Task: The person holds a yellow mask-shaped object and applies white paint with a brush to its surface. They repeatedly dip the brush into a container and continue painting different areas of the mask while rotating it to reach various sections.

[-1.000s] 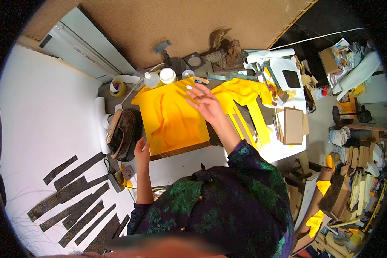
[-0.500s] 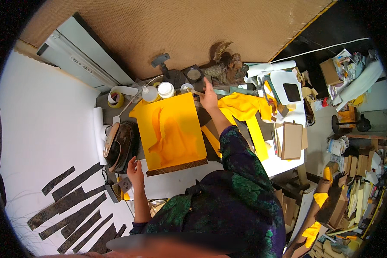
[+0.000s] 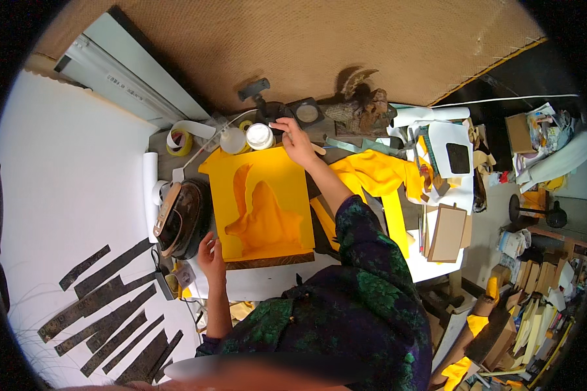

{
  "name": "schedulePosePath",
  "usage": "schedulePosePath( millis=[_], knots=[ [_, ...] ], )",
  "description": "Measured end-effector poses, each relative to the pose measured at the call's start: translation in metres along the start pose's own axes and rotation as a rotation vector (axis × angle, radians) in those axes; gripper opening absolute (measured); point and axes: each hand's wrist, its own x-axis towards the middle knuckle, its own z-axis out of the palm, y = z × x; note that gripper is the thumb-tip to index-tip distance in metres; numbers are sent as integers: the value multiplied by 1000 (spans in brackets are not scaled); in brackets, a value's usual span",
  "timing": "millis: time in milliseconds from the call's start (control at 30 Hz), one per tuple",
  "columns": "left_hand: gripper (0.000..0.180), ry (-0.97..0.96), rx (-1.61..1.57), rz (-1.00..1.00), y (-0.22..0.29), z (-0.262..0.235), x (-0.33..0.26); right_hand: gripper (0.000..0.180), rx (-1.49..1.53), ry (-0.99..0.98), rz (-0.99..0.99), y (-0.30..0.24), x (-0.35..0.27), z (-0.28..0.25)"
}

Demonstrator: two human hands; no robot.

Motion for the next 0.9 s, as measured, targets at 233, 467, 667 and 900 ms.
schedulePosePath(
  millis=[233,467,667,900],
  knots=[
    [32,8,23,-33,-3,-1,2,45,-299,-173,-99,5,6,6],
    [30,32,17,-22,-2,-6,5,55,-746,-329,-302,0,3,-7],
    [31,41,36,-16,5,-9,3,61,-935,-413,-470,-6,5,-22],
    [32,49,22,-14,-2,-12,2,47,-813,-248,-405,-11,3,-30]
  ],
)
